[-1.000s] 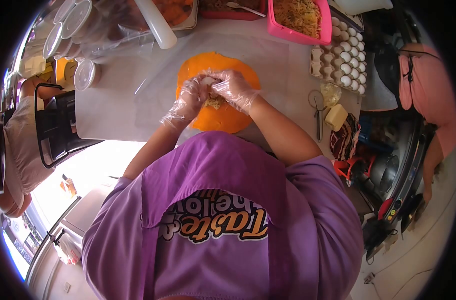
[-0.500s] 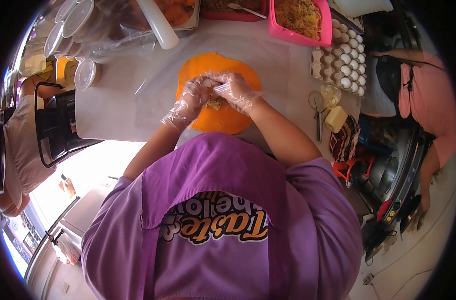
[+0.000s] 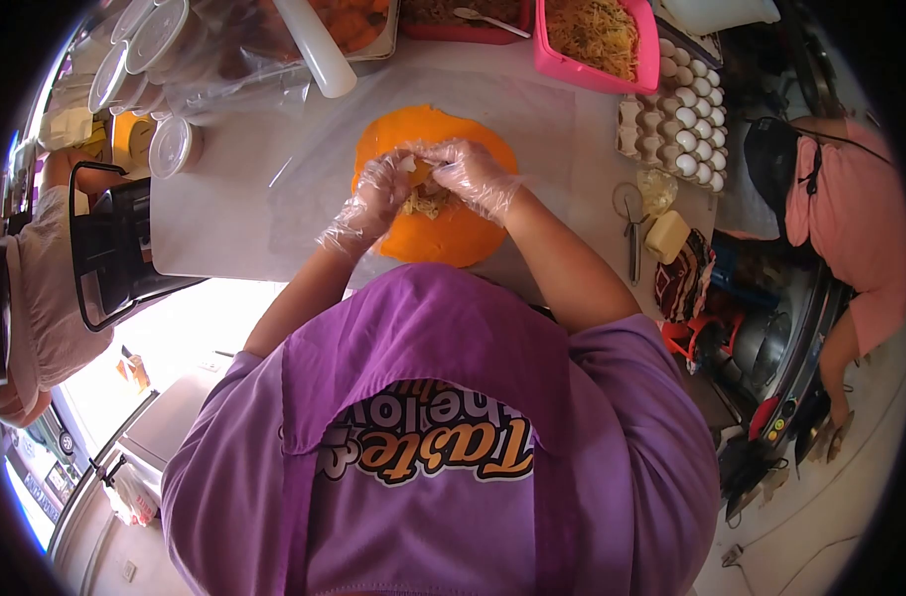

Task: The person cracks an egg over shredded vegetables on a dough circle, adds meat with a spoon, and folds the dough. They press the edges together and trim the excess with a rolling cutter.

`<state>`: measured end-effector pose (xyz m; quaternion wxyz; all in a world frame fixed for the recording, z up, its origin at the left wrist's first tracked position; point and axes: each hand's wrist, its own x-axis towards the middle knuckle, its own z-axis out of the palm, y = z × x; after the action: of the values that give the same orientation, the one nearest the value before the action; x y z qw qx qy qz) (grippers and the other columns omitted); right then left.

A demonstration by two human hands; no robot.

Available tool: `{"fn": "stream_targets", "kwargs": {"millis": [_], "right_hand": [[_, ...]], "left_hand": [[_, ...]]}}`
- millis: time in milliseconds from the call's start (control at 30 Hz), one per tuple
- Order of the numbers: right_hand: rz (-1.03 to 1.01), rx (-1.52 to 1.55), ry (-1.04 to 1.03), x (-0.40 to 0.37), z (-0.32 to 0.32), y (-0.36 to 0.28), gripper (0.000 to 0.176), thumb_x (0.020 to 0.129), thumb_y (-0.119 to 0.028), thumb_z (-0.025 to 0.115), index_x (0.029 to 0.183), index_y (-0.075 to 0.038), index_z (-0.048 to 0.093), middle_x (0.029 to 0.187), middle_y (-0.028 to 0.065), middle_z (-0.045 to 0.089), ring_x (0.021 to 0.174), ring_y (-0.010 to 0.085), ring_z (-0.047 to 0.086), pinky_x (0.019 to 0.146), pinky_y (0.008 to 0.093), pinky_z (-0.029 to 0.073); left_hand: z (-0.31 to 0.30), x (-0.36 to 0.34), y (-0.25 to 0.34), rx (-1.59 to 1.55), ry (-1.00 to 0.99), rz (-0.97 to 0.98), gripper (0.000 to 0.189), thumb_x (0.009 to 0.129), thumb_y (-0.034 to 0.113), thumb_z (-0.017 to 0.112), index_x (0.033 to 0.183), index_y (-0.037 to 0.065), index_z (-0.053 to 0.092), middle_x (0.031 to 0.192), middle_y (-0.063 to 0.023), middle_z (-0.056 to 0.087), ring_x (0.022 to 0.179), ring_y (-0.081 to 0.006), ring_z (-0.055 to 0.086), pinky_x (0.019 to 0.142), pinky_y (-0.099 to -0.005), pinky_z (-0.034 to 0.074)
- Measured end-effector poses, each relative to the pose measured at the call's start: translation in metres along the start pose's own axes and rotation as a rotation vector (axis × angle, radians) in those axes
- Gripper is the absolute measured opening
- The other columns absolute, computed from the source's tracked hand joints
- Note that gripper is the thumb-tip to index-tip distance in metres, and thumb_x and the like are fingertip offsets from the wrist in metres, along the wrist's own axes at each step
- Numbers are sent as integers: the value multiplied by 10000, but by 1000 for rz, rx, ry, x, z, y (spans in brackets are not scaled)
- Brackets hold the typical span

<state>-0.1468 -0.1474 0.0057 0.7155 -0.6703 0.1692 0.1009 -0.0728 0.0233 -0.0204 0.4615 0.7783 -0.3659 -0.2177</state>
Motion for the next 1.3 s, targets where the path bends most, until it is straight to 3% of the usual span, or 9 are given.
{"fn": "stream_targets", "kwargs": {"millis": [233,333,500,733,933,1033,1133,1200,1300], "right_hand": [[11,-154,45,-6,0,-17,365,797,97,481,1135,47,606,1079,129,593,919,197,634,787,285,530],[-4,-232,74,-5,-1,-17,344,797,88,490,1113,45,620,1071,132,608,944,214,631,804,288,522],[-38,-333,116,-4,-4,-8,312,799,49,524,1087,23,643,1110,139,609,1037,225,595,901,280,462],[-9,-276,108,-7,-5,-7,320,799,41,529,1097,15,642,1129,134,605,1058,232,583,919,282,442],[-43,-403,103,-12,-8,-9,341,799,55,520,1120,15,630,1107,130,605,1081,223,567,931,278,431],[-69,-198,121,-7,-12,-1,281,840,27,538,1105,24,632,1121,116,605,1046,202,583,901,274,451],[-44,-102,140,-8,-16,-6,215,885,-29,555,1072,31,641,1116,98,611,968,167,600,845,263,478],[54,36,127,-12,-20,-10,280,881,56,471,1119,18,615,1112,78,591,895,118,598,792,251,499],[27,51,155,-11,-20,-13,288,896,19,473,1157,14,594,1040,71,607,818,106,604,741,243,498]], "left_hand": [[-5,0,5,129,9,25,306,871,75,500,1166,-8,518,1025,-264,568,966,-406,542,849,-440,439],[-11,0,9,112,-43,-54,329,868,87,512,1185,-2,509,1053,-257,559,980,-402,539,864,-438,435],[-16,-1,12,131,-74,2,405,845,83,542,1239,7,485,1096,-250,546,991,-399,538,889,-423,437],[-22,4,17,94,-154,-57,400,836,82,553,1224,-2,505,1125,-243,548,1015,-385,538,896,-408,447],[-18,3,10,85,-170,-39,364,854,90,537,1202,-17,525,1109,-240,557,1007,-377,545,895,-398,451],[-19,3,6,92,-141,-29,354,866,90,529,1204,-16,524,1104,-237,556,996,-363,560,886,-387,456],[-22,0,2,30,-143,-42,337,882,80,520,1205,-16,525,1089,-203,561,980,-300,578,871,-351,461],[-19,-4,-2,-157,-137,-82,318,895,72,511,1199,-19,527,1084,-163,552,967,-231,575,854,-315,460],[-25,-7,-1,-116,-135,-152,296,905,67,499,1186,-19,534,998,-117,572,932,-184,565,831,-291,460]]}}
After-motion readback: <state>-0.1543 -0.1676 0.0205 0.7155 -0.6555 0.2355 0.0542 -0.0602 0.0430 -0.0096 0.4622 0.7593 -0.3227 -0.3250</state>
